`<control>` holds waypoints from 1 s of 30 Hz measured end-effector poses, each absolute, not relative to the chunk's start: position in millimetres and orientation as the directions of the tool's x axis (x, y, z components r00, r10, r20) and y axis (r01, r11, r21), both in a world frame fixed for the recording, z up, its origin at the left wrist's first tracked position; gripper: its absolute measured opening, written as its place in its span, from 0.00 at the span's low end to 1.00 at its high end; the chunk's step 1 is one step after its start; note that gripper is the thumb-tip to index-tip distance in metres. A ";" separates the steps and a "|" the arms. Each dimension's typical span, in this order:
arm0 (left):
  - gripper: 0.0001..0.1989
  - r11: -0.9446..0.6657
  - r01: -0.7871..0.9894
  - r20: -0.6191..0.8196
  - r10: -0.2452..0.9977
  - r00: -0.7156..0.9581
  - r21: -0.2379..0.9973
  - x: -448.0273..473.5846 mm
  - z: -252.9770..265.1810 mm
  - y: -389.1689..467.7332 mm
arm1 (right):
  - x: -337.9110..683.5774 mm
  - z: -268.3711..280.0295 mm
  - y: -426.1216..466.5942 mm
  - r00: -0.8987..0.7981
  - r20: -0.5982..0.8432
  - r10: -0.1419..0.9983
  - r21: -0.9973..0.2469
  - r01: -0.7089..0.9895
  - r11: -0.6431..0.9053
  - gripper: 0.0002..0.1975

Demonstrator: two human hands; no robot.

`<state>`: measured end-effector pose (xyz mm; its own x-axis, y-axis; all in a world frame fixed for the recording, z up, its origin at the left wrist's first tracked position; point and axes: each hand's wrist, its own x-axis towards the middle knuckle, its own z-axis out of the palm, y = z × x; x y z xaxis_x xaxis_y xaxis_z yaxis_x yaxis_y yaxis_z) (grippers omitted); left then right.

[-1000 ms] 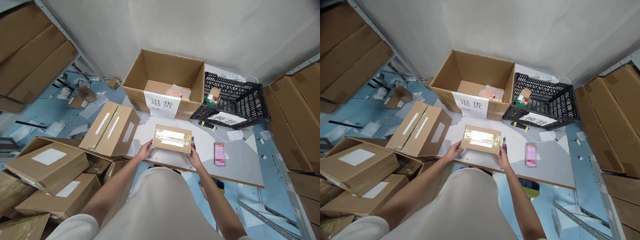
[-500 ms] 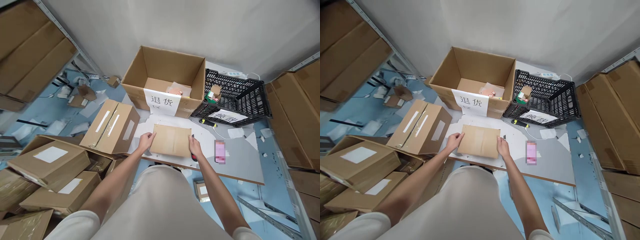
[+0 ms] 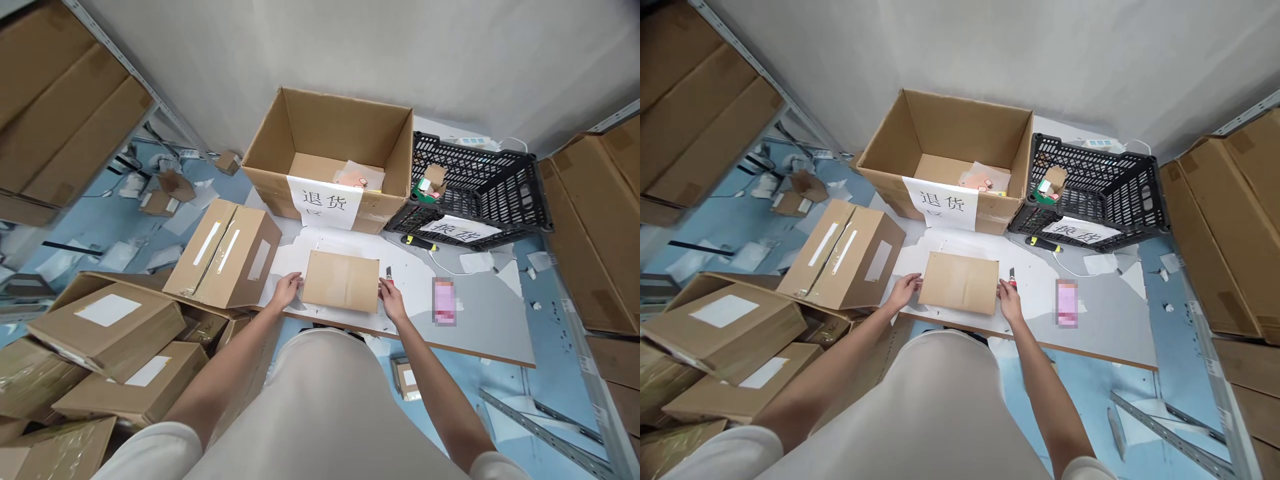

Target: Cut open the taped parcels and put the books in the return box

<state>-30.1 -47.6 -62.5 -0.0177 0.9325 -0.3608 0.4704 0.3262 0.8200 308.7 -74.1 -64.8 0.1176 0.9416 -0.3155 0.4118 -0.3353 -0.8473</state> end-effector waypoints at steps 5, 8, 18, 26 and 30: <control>0.31 0.268 0.414 -0.354 0.924 0.146 0.870 -38.0 -70.0 -82.3 | 307.5 -69.4 -112.4 -0.079 -0.310 0.948 -0.893 0.366 -0.262 0.34; 0.29 0.233 0.346 -0.325 0.915 0.240 0.909 -30.9 -72.8 -90.2 | 299.3 -67.1 -121.2 -0.117 -0.340 0.933 -0.887 0.370 -0.276 0.38; 0.22 0.157 0.445 -0.254 0.953 0.167 0.881 -25.1 -35.7 -64.5 | 303.4 -33.4 -91.3 -0.078 -0.271 0.959 -0.860 0.467 -0.205 0.19; 0.25 0.204 0.748 -0.238 0.969 -0.063 0.631 -4.0 -3.9 -24.3 | 290.4 -2.8 -46.3 0.056 -0.332 0.941 -0.591 0.766 -0.254 0.25; 0.26 0.249 0.738 -0.230 0.964 -0.131 0.627 4.2 -7.5 -10.6 | 288.4 -12.2 -28.4 0.120 -0.355 0.927 -0.609 0.722 -0.327 0.27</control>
